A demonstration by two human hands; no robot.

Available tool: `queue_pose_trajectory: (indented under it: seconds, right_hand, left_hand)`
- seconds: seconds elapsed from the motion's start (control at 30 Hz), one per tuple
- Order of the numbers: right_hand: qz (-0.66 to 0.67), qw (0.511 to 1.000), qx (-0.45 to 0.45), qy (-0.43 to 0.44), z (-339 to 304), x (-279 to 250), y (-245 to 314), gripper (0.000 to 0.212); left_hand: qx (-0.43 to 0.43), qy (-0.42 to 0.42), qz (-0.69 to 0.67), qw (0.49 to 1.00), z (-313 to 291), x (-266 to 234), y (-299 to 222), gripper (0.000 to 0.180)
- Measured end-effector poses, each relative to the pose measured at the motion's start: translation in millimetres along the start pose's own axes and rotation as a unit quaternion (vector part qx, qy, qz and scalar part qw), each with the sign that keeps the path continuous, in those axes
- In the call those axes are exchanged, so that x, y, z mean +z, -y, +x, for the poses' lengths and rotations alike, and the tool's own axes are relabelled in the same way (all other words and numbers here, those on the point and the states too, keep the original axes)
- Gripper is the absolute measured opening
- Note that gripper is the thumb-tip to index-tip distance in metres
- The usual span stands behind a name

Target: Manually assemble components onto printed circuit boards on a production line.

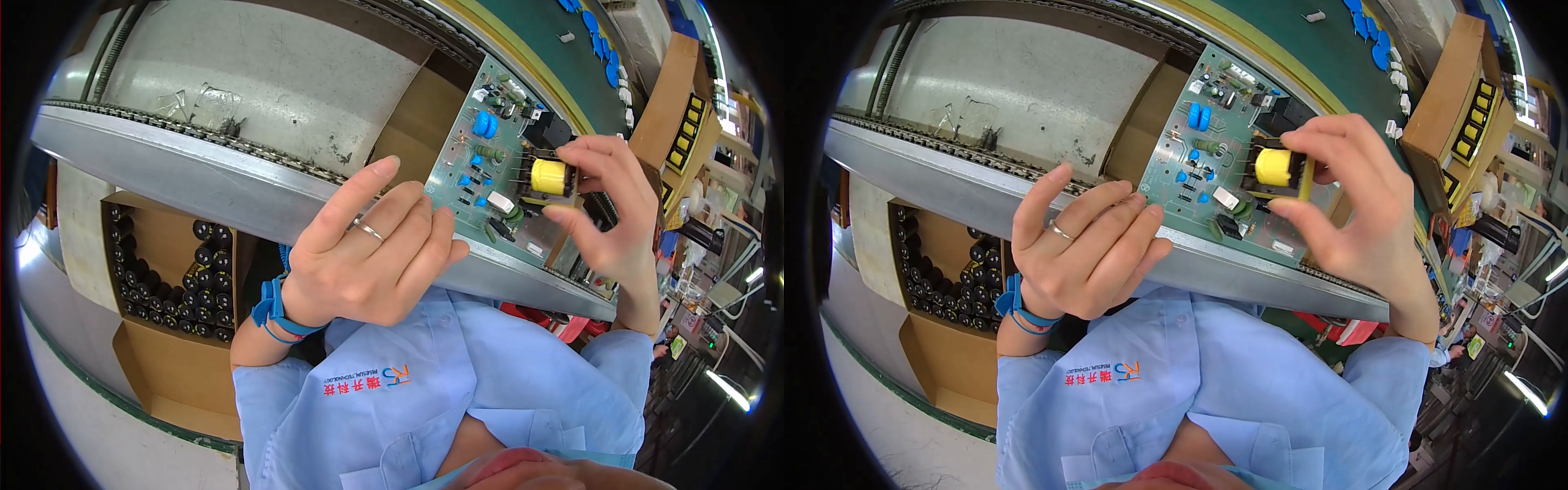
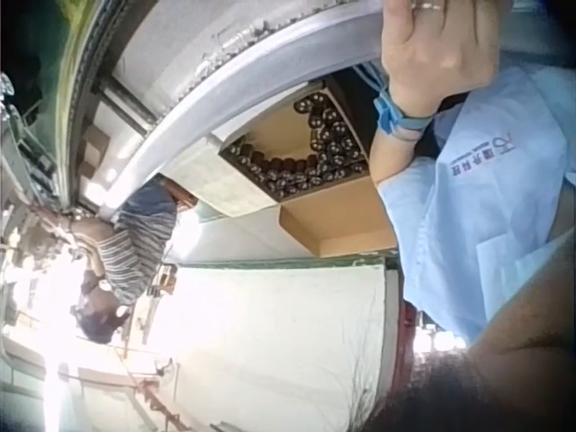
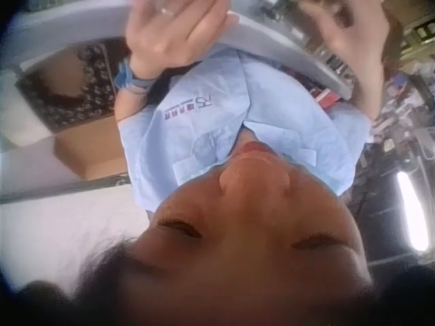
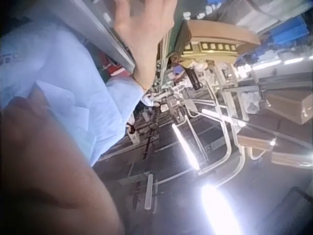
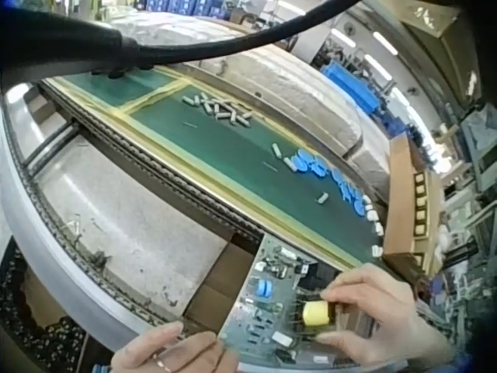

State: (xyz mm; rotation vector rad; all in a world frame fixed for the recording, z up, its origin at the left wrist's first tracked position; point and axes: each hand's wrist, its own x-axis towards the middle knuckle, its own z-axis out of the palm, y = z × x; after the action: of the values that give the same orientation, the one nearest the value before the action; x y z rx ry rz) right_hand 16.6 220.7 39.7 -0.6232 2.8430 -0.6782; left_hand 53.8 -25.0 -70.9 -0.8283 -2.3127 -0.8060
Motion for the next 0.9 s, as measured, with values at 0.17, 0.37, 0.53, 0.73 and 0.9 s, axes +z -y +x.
queue_pose_trajectory:
  seconds: [0.17, 0.37, 0.53, 0.73, 0.9]
  right_hand:
    - [-0.074, 0.996, -0.039, 0.017, 7.2, 2.9, 11.1, 0.047]
    - [-0.025, 0.999, -0.005, 0.019, 9.1, 2.6, 9.0, 0.047]
    - [-0.039, 0.995, -0.086, 0.031, 12.8, 1.9, -0.5, 0.044]
    - [0.013, 0.999, -0.038, 0.015, 14.8, 5.9, 1.9, 0.042]
    - [-0.018, 0.997, -0.069, 0.023, 15.6, 3.2, -2.5, 0.042]
  left_hand:
    - [-0.012, -0.015, -0.003, 1.000, 2.2, 1.0, -0.8, 0.023]
    - [0.001, 0.017, 0.001, 1.000, 3.0, -1.3, -0.3, 0.018]
    - [0.001, 0.026, -0.002, 1.000, 7.0, -0.8, -2.0, 0.019]
    - [0.004, 0.047, -0.004, 0.999, 6.0, -2.3, -2.2, 0.014]
    - [-0.001, 0.052, -0.004, 0.999, 7.4, -2.0, -2.7, 0.013]
